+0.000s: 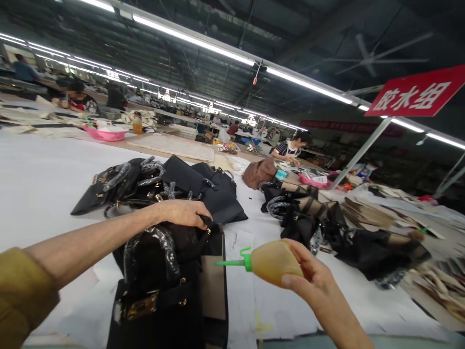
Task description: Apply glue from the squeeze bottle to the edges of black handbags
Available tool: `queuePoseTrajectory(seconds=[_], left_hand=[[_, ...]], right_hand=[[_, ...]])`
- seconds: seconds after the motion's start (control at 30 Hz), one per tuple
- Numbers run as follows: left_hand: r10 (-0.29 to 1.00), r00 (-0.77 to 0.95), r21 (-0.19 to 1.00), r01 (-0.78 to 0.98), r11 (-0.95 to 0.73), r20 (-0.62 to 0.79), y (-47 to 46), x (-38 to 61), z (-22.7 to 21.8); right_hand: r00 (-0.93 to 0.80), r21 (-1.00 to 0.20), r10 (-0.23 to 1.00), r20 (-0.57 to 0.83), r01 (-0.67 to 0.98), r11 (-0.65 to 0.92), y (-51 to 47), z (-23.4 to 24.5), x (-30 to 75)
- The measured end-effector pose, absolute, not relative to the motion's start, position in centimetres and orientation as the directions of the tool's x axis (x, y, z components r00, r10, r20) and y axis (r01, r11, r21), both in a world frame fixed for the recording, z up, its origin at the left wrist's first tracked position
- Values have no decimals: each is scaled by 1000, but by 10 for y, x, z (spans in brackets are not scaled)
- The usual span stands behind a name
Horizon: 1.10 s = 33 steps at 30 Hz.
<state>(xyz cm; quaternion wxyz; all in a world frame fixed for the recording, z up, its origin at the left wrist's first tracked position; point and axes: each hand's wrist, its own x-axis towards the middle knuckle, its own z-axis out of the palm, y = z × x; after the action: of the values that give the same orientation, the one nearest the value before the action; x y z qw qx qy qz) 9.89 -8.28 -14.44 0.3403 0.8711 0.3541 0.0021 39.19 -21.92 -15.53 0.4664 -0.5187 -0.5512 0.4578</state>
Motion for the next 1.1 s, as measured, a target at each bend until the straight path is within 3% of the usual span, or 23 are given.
queuePoseTrajectory(seconds=[0.5,0.67,1.1], left_hand=[[578,763,651,599,-466,-288,-72,105,-146],[560,740,676,630,-383,-373,-68,105,-145],[472,771,717,607,-343,-428,-58,112,-155]], right_hand=[[77,-947,991,109,311,80,-203,-146,404],[148,-913,972,184,392,113,-201,-137,396],[45,-809,981,191,573,131,-203,-142,392]])
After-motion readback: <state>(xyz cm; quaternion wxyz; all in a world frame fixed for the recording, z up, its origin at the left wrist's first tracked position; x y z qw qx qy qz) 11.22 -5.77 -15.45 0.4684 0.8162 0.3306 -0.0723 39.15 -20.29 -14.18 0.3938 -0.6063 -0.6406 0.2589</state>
